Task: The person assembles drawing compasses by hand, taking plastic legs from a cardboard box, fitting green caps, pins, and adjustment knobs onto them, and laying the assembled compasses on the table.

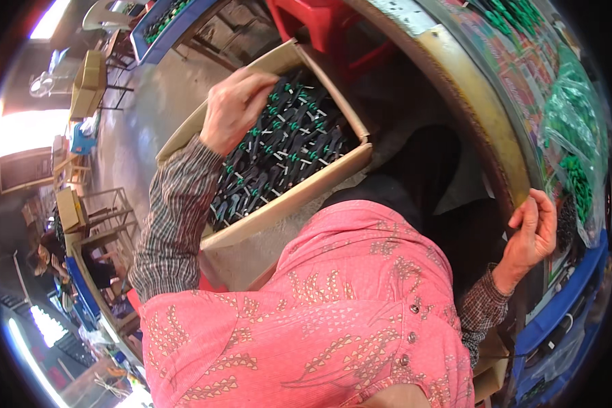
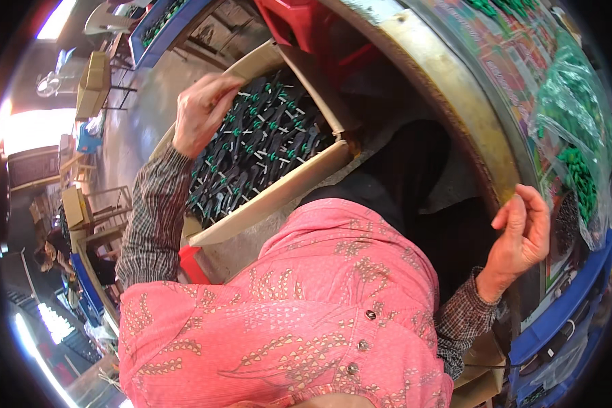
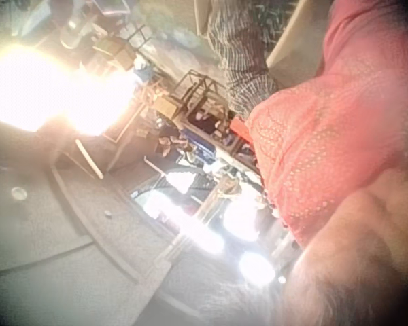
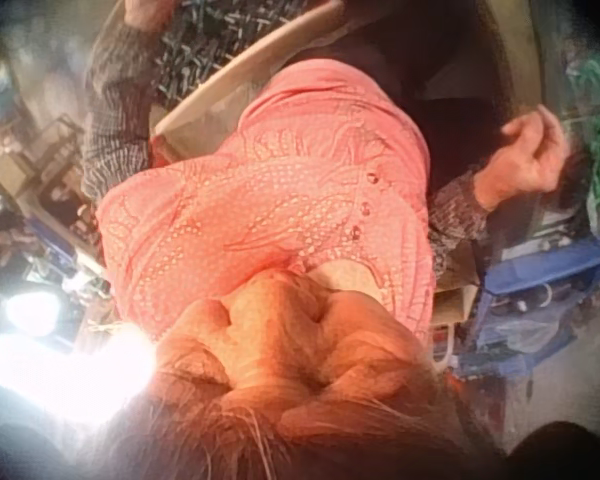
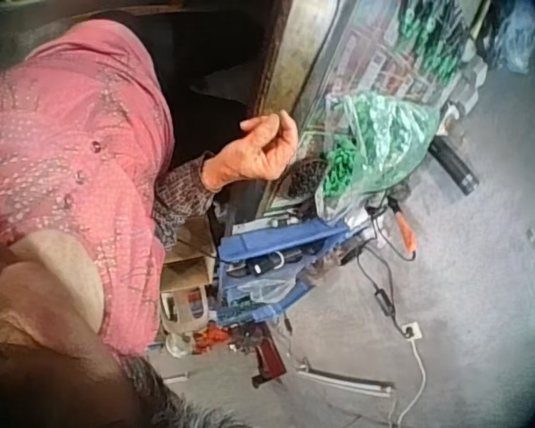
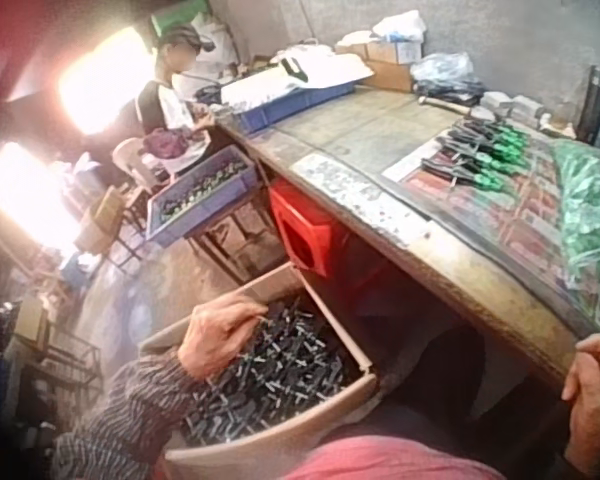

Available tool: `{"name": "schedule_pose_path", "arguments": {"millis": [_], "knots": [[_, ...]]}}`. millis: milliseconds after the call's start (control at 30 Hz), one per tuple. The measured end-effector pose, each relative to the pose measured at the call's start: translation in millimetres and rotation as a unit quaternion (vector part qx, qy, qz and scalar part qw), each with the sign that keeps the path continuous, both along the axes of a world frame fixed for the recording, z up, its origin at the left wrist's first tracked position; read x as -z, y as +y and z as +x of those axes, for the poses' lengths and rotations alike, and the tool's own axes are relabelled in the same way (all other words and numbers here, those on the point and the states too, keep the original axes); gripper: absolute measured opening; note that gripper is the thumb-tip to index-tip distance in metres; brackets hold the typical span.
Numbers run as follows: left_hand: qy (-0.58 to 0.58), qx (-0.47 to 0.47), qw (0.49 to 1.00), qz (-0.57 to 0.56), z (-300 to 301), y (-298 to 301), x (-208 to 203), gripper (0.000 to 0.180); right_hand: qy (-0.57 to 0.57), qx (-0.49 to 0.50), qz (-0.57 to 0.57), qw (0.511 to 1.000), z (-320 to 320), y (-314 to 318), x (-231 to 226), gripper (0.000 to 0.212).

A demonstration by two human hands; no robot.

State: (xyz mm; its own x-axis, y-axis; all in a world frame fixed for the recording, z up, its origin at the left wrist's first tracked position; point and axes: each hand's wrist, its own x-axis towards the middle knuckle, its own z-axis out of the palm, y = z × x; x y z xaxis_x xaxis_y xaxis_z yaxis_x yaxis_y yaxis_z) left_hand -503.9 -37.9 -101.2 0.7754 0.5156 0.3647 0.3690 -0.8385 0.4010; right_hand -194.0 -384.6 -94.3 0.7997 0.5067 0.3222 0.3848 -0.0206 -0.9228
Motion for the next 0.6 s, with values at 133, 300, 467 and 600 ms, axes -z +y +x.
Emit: {"name": "schedule_pose_path", "arguments": {"millis": [133, 300, 467, 600], "knots": [[0.077, -0.129, 0.987, -0.065, -90, -11, 26, 0.016, -0.022, 0.005, -0.01, 1.0, -1, -2, -1, 0.015], [0.07, -0.209, 0.971, -0.088, -118, -19, 72, 0.017, -0.02, 0.01, -0.017, 1.0, -3, 1, -2, 0.014], [0.145, -0.262, 0.95, -0.087, -74, -15, 102, 0.033, -0.017, 0.006, -0.011, 1.0, -1, 0, 1, 0.014], [0.223, -0.301, 0.926, -0.043, -52, -11, 115, 0.038, -0.017, -0.008, -0.007, 1.0, 1, -3, 2, 0.014]]}}
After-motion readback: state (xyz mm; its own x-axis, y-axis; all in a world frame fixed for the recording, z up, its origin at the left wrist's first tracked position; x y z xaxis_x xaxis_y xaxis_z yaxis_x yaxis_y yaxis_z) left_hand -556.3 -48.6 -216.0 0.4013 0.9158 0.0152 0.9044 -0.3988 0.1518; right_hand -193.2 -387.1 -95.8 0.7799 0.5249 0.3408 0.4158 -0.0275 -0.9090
